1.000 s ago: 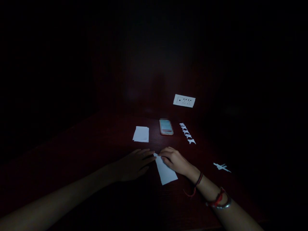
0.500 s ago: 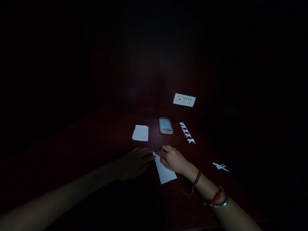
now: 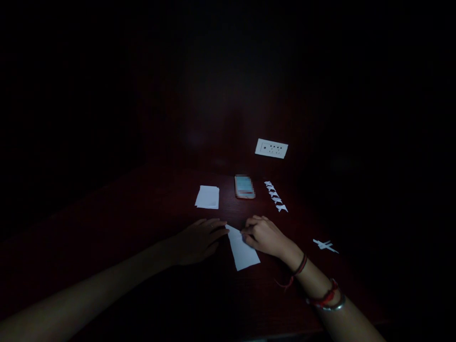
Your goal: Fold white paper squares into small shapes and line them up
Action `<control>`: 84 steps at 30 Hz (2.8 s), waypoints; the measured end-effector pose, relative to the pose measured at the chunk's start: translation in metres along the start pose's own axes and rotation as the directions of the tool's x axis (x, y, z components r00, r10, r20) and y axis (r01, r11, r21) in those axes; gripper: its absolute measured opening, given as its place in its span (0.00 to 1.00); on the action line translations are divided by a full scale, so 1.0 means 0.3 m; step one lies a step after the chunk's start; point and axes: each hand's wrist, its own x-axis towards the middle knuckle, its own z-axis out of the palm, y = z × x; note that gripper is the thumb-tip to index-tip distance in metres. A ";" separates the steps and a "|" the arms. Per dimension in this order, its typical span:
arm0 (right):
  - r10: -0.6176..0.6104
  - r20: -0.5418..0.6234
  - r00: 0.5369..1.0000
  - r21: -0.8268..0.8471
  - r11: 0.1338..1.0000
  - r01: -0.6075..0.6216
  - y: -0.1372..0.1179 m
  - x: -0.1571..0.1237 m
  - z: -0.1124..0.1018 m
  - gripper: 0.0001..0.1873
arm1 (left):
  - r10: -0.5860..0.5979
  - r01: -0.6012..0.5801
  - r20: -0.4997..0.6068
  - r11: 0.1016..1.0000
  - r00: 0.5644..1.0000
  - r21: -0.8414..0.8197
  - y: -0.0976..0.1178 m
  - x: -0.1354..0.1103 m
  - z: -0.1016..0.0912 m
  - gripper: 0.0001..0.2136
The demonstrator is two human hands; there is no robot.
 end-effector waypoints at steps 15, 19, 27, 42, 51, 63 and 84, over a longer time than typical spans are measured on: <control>0.048 -0.027 0.998 0.029 0.998 -0.048 0.005 -0.016 -0.023 0.11 | 0.031 -0.030 -0.035 0.999 0.999 0.013 0.002 -0.005 -0.022 0.20; 0.096 -0.122 0.988 0.142 0.987 -0.079 0.002 0.000 0.010 0.11 | 0.064 -0.062 -0.061 0.998 0.996 0.031 0.001 0.004 -0.003 0.20; 0.256 -0.091 0.962 0.401 0.894 -0.200 -0.015 0.033 0.074 0.04 | 0.119 -0.117 -0.118 0.993 0.986 0.026 0.025 0.022 -0.021 0.19; 0.328 -0.032 0.944 0.431 0.857 -0.283 -0.028 0.044 0.062 0.02 | -0.019 0.007 -0.143 0.996 0.990 -0.089 0.033 0.039 -0.015 0.09; 0.239 -0.292 0.926 0.239 0.956 -0.171 -0.084 0.017 -0.027 0.03 | -0.089 0.014 -0.334 0.975 0.938 -0.222 0.056 0.064 -0.056 0.05; 0.080 -0.359 0.930 0.078 0.995 -0.055 -0.073 0.017 -0.060 0.06 | -0.085 0.055 -0.498 0.996 0.863 -0.075 0.082 0.115 -0.036 0.07; 0.240 -0.423 0.874 0.131 0.970 -0.203 0.032 -0.026 -0.012 0.07 | -0.206 0.193 -0.533 0.978 0.821 -0.080 0.011 0.071 -0.019 0.08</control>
